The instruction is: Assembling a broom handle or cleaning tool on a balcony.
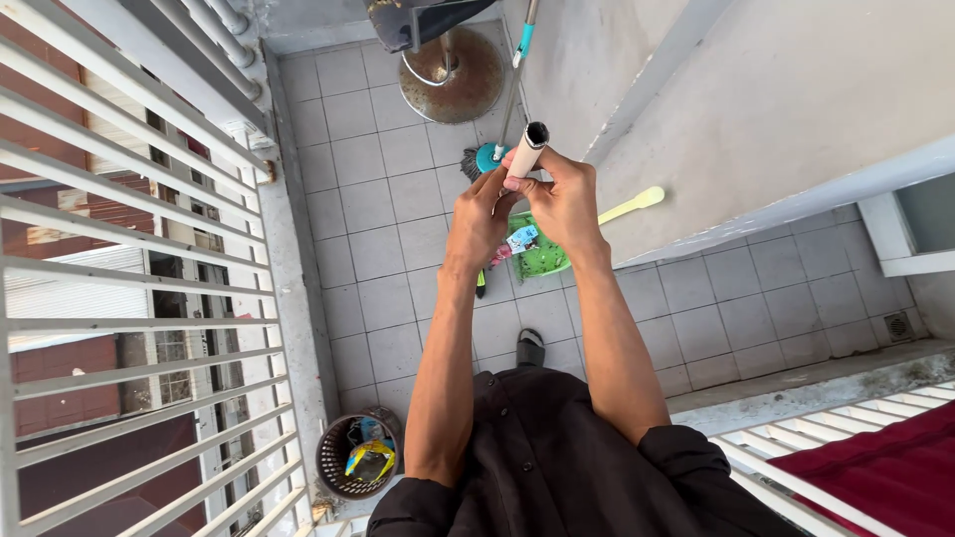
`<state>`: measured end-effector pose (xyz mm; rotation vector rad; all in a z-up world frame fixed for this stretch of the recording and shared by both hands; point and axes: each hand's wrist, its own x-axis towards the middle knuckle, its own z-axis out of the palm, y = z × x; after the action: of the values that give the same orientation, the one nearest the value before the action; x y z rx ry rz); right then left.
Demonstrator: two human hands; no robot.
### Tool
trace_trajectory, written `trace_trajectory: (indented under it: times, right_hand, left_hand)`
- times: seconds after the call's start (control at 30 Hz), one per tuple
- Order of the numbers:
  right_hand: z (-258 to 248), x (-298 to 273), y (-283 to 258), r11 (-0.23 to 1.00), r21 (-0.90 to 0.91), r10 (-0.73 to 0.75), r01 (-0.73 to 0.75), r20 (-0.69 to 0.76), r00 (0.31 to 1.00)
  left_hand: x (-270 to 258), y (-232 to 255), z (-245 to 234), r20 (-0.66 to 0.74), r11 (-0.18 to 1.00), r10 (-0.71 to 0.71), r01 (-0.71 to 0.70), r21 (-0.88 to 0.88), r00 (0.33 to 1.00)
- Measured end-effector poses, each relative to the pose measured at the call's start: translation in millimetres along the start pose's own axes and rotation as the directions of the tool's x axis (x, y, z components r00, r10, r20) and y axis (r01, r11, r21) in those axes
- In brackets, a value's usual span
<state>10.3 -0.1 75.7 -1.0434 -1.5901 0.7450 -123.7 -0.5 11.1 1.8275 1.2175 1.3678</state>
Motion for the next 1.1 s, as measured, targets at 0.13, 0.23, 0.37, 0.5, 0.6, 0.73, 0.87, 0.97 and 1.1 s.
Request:
trace_trajectory:
  times: [0.13, 0.23, 0.37, 0.5, 0.6, 0.73, 0.87, 0.97, 1.1]
  right_hand:
    - [18.5, 3.2, -5.2, 0.999, 0.037, 0.014, -0.014, -0.001, 1.0]
    - [31.5, 2.9, -6.8, 0.998, 0.04, 0.041, -0.04, -0.018, 0.999]
    - [46.7, 6.4, -11.8, 1.0, 0.023, 0.01, -0.009, -0.025, 1.0]
    - [58.9, 7.0, -13.1, 0.999, 0.009, 0.038, -0.038, -0.037, 0.999]
    - [65.9, 5.8, -11.6, 1.0, 0.018, 0.019, -0.018, -0.052, 0.998]
    - [67.4, 4.9, -12.8, 0.999, 0.011, 0.044, -0.044, -0.055, 0.998]
    - [57.5, 6.4, -9.7, 1.0, 0.0, 0.006, -0.006, -0.039, 0.999]
    - [44.0, 8.4, -7.1, 0.999, -0.04, 0.016, -0.017, -0.016, 1.0]
    - [23.0, 9.8, -7.8, 0.985, -0.168, 0.04, -0.038, 0.007, 0.999]
  left_hand:
    - [0.2, -7.8, -21.0, 0.034, 1.0, -0.008, 0.008, 0.004, 0.999]
    - [-2.2, -18.4, -31.4, 0.039, 1.0, -0.025, 0.025, 0.017, 0.999]
    - [0.2, -24.2, -47.3, 0.058, 0.999, -0.022, 0.02, 0.032, 0.998]
    - [1.2, -26.5, -60.0, 0.065, 1.0, 0.0, -0.001, 0.021, 0.998]
    - [-0.4, -32.6, -63.7, 0.06, 0.999, 0.012, -0.014, 0.039, 0.998]
    - [-0.6, -30.5, -64.6, 0.072, 0.998, -0.014, 0.01, 0.057, 0.997]
    - [-0.5, -31.5, -51.5, 0.054, 0.999, 0.018, -0.02, 0.044, 0.998]
    - [4.9, -11.7, -44.2, 0.051, 0.999, -0.031, 0.029, 0.033, 0.998]
    - [4.9, -0.2, -20.1, 0.026, 1.0, -0.022, 0.022, 0.0, 0.999]
